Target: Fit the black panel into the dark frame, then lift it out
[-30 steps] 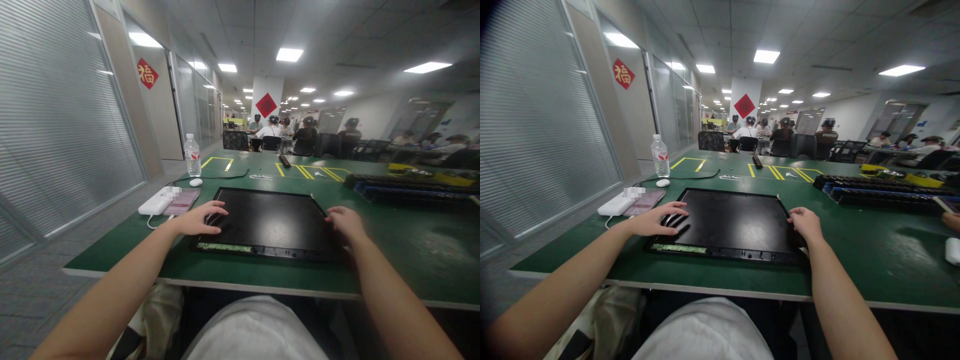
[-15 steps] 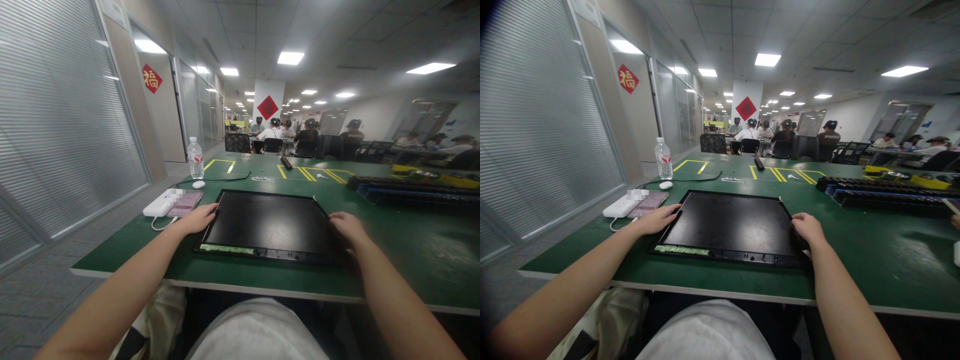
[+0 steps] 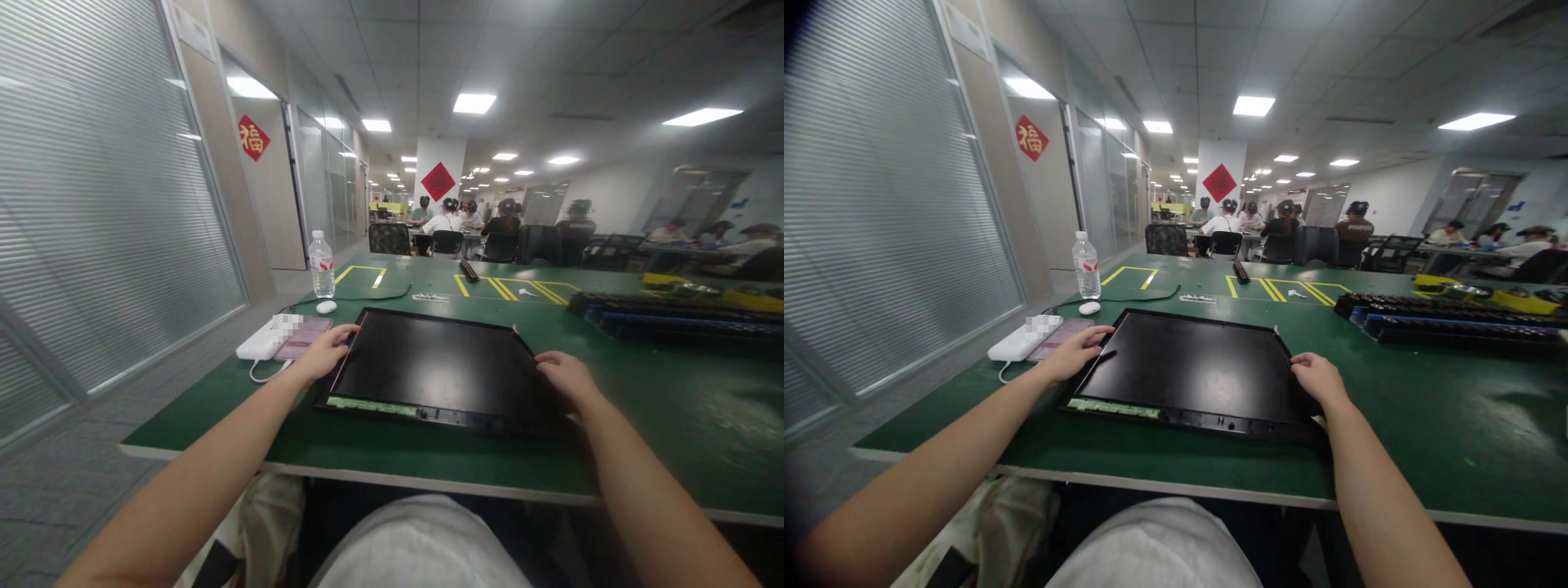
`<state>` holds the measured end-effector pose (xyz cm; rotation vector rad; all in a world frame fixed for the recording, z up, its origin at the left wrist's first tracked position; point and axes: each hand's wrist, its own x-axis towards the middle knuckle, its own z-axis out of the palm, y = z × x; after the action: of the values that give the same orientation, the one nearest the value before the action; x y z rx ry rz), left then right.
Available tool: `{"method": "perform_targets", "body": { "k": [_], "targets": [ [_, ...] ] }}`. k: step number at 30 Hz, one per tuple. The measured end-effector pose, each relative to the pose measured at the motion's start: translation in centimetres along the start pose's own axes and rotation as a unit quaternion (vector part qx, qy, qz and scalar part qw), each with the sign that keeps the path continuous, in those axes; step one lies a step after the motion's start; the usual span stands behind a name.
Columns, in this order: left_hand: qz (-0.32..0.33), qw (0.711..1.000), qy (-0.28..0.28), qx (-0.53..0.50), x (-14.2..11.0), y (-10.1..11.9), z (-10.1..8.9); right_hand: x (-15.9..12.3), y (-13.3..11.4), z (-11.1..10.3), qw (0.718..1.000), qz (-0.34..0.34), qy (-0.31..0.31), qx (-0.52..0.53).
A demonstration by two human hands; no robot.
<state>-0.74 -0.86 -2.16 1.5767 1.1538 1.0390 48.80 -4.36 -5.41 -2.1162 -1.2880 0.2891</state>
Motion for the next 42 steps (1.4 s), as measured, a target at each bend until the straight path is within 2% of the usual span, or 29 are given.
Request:
{"method": "perform_targets", "body": {
  "k": [4,11,16,21,27,42],
  "targets": [
    [-0.058,0.988,0.059,-0.132,-0.5,1.1,0.9,-0.1,-0.2,-0.2,1.000,0.002,-0.003,-0.009],
    [-0.132,0.968,0.114,-0.181,-0.3,1.3,1.3,-0.3,-0.6,-0.5,1.000,0.016,-0.005,-0.008],
    [-0.184,0.958,0.092,-0.200,-0.2,1.2,1.2,-0.5,-0.8,-0.7,1.000,0.020,-0.009,-0.009],
    [-0.191,0.948,0.083,-0.240,0.0,1.1,1.1,-0.5,-0.8,-0.7,1.000,0.008,-0.005,-0.017],
    [-0.193,0.949,0.042,-0.245,0.0,0.8,1.0,-0.4,-0.8,-0.6,1.000,-0.003,0.002,-0.027],
    [-0.205,0.950,0.042,-0.230,0.0,0.6,0.8,-0.2,-0.5,-0.4,1.000,0.007,-0.013,-0.011]
  ]
}}
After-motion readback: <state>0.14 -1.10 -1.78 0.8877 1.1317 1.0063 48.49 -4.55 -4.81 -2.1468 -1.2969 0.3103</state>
